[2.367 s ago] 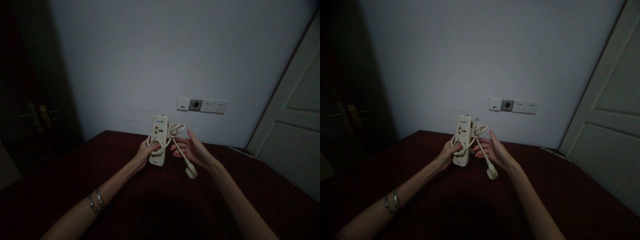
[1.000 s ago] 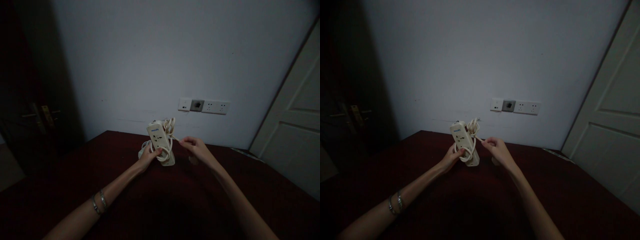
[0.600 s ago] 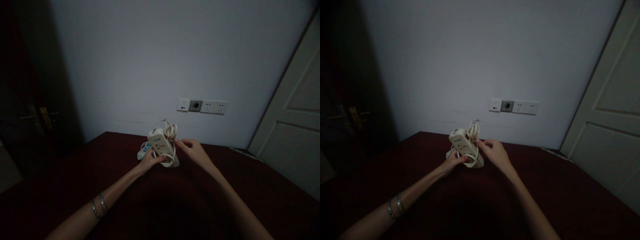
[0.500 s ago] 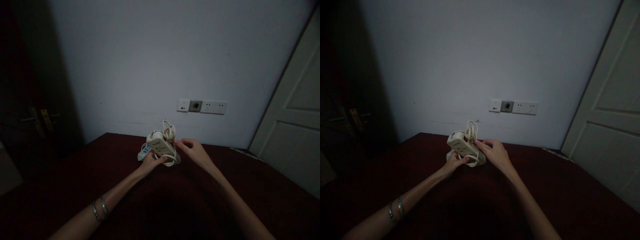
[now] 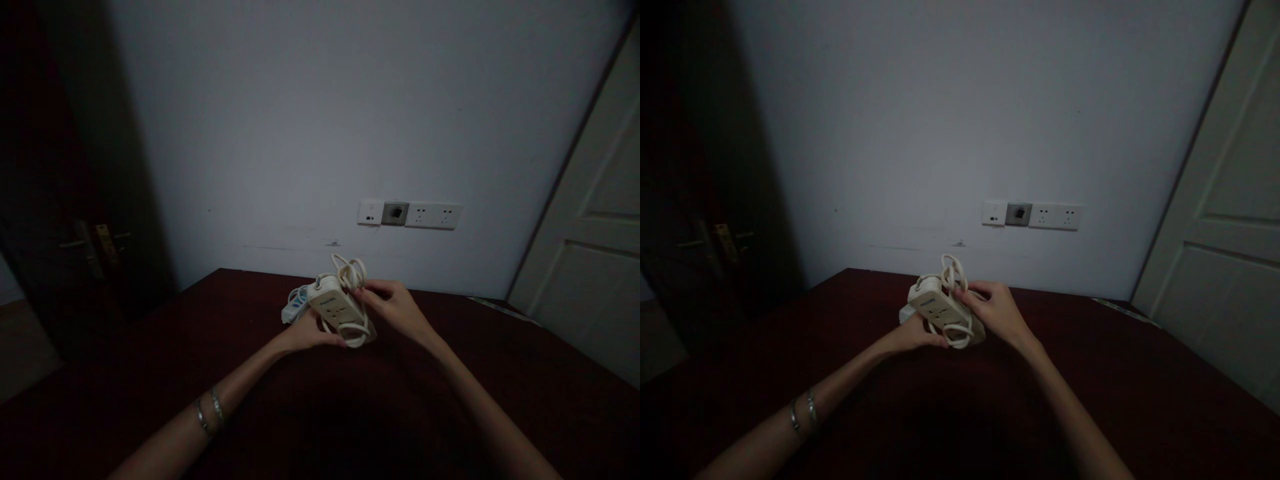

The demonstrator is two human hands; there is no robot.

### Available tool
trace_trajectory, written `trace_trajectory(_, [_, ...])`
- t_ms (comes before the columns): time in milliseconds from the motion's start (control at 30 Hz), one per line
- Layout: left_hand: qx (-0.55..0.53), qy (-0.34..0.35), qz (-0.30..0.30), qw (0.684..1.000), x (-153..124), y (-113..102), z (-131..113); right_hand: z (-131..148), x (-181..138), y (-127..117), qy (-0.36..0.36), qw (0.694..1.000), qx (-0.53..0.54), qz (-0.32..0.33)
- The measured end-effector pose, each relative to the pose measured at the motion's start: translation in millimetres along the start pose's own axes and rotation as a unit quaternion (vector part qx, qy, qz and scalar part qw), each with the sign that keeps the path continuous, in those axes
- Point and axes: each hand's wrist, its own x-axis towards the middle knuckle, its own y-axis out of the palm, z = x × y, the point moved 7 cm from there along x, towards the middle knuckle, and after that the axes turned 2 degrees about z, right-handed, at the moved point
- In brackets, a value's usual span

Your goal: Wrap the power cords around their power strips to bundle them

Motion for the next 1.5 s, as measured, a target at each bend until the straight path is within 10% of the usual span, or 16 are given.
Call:
trace_trajectory(167, [-0.031, -0.034, 0.211, 0.976, -5.7, -24.9, -27.6, -8.5, 0.9, -3.5, 0.008, 0.996, -0.085, -0.018])
trace_trajectory(300, [-0.113, -0.034, 0.092, 0.989, -5.6, -53.7, -56.5, -1.9, -0.9, 4.0, -0.010, 0.987, -0.158, -0.012])
trace_trajectory(567, [0.123, 0.006, -0.138, 0.983, -4.9, -30.5, -77.0, -1.9, -0.8, 16.9, 0.005, 0.996, -0.094, 0.003])
trace_trajectory(1133, [-0.172, 0.021, -0.047, 0.984, 0.3, -33.0, -51.0, -23.9, -9.1, 36.1, 0.217, 0.910, 0.340, 0.094])
trace_trajectory(1500, [-0.032, 0.034, -0.095, 0.994, -5.5, -33.0, -70.0, -14.9, -12.6, 36.9, 0.224, 0.884, 0.387, 0.134])
